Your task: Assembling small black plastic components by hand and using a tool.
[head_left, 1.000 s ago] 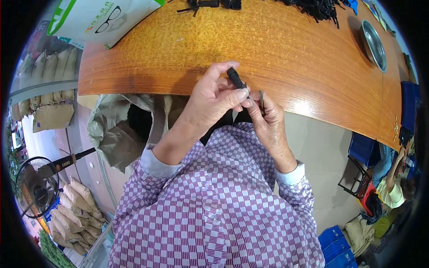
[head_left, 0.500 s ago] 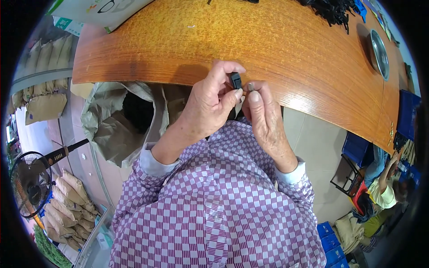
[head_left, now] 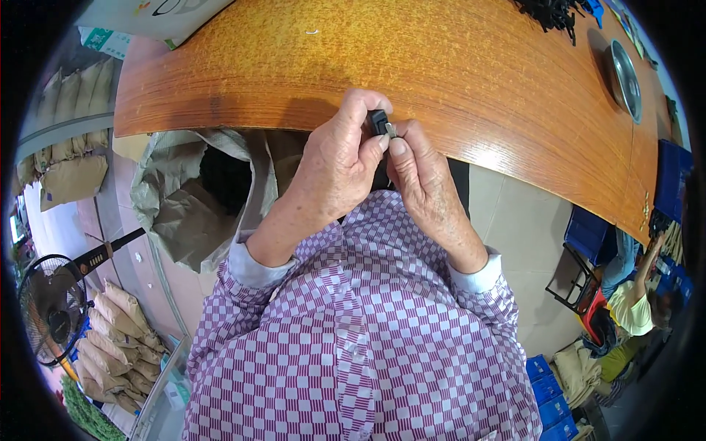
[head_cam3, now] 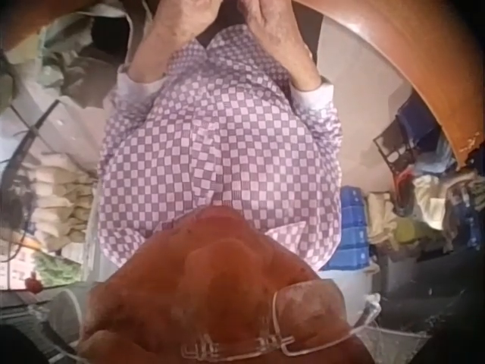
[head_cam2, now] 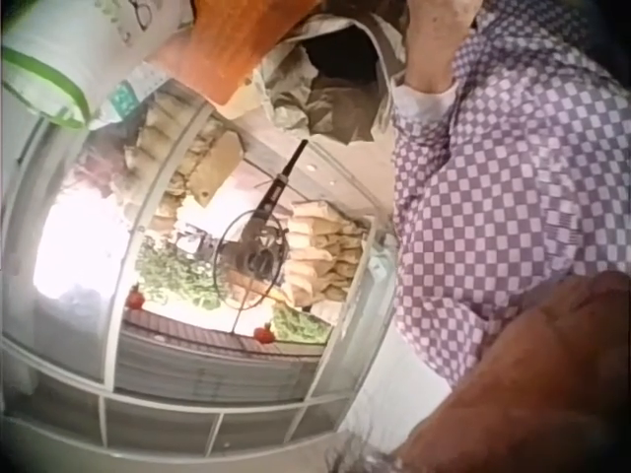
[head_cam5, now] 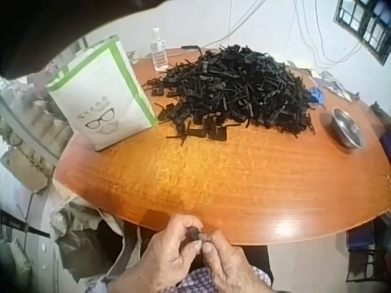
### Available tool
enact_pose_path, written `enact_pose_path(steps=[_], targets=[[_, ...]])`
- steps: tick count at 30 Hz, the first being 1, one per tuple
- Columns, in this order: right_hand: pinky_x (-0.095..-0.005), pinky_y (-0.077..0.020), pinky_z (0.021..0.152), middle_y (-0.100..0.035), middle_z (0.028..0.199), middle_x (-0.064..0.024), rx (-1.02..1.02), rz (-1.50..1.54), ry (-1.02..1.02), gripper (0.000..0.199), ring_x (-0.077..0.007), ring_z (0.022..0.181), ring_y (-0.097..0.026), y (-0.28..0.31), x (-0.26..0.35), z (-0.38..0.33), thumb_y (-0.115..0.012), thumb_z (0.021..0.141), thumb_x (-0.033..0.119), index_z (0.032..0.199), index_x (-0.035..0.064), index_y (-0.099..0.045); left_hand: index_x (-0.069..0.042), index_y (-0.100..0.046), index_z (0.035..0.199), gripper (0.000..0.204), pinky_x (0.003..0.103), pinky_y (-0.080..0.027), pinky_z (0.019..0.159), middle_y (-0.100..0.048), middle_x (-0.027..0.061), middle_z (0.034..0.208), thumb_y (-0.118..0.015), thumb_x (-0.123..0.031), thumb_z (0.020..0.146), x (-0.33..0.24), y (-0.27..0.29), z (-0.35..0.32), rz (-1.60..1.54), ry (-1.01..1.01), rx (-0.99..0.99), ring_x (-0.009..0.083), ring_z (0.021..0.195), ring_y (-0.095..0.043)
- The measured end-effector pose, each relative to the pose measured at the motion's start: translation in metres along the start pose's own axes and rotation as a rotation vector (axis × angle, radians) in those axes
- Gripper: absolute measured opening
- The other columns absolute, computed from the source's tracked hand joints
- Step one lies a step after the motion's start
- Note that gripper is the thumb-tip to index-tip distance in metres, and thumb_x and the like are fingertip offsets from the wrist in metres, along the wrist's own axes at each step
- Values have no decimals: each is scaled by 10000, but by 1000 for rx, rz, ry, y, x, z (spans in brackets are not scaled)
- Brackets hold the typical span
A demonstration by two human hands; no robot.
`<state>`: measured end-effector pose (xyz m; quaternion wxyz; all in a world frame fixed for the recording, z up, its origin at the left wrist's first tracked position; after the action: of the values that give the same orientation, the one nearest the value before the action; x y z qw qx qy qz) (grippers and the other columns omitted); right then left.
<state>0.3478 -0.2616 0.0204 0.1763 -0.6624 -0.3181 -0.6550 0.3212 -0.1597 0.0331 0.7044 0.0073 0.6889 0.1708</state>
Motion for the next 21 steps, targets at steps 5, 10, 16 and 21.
enact_pose_path(steps=[5, 10, 16, 21], targets=[[-228, -325, 495, -412, 631, 10, -22, 59, -29, 244, -70, 562, -396, 7, -3, -3, -387, 1009, 256, 1030, 34, -487, -36, -411, 1129, 363, 217, -484, 662, -535, 47, 866, -526, 140, 833, -2, -10, 3, 34, 7, 52, 67, 769, -544], [-224, -317, 489, -402, 627, 21, -34, 23, -5, 244, -64, 554, -383, 15, -7, -3, -385, 1010, 260, 1024, 39, -488, -39, -417, 1129, 375, 240, -483, 638, -542, 57, 836, -551, 126, 821, -15, -17, 5, 248, -75, 21, 82, 732, -546], [-212, -310, 484, -417, 642, 23, -61, 127, -4, 241, -57, 540, -376, 17, -18, -5, -373, 1014, 254, 1028, 43, -487, -48, -430, 1126, 377, 301, -482, 613, -562, 93, 849, -588, 77, 807, -34, -28, 7, 486, -216, 20, 174, 711, -581], [-194, -301, 469, -456, 676, 16, -16, 329, -88, 227, -46, 510, -367, 25, -11, -8, -395, 1008, 250, 1062, 52, -492, -51, -458, 1100, 305, 343, -476, 591, -586, 104, 895, -600, -2, 835, -17, -23, 15, 114, -113, -42, 229, 705, -609]])
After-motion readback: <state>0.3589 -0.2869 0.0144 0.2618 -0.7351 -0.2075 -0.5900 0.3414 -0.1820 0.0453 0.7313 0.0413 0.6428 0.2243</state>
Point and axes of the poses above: each hand's wrist, its own z-axis towards the middle knuckle, its own y-axis out of the back of the hand, x = y × z, the point moved 9 cm from there along z, towards the middle knuckle
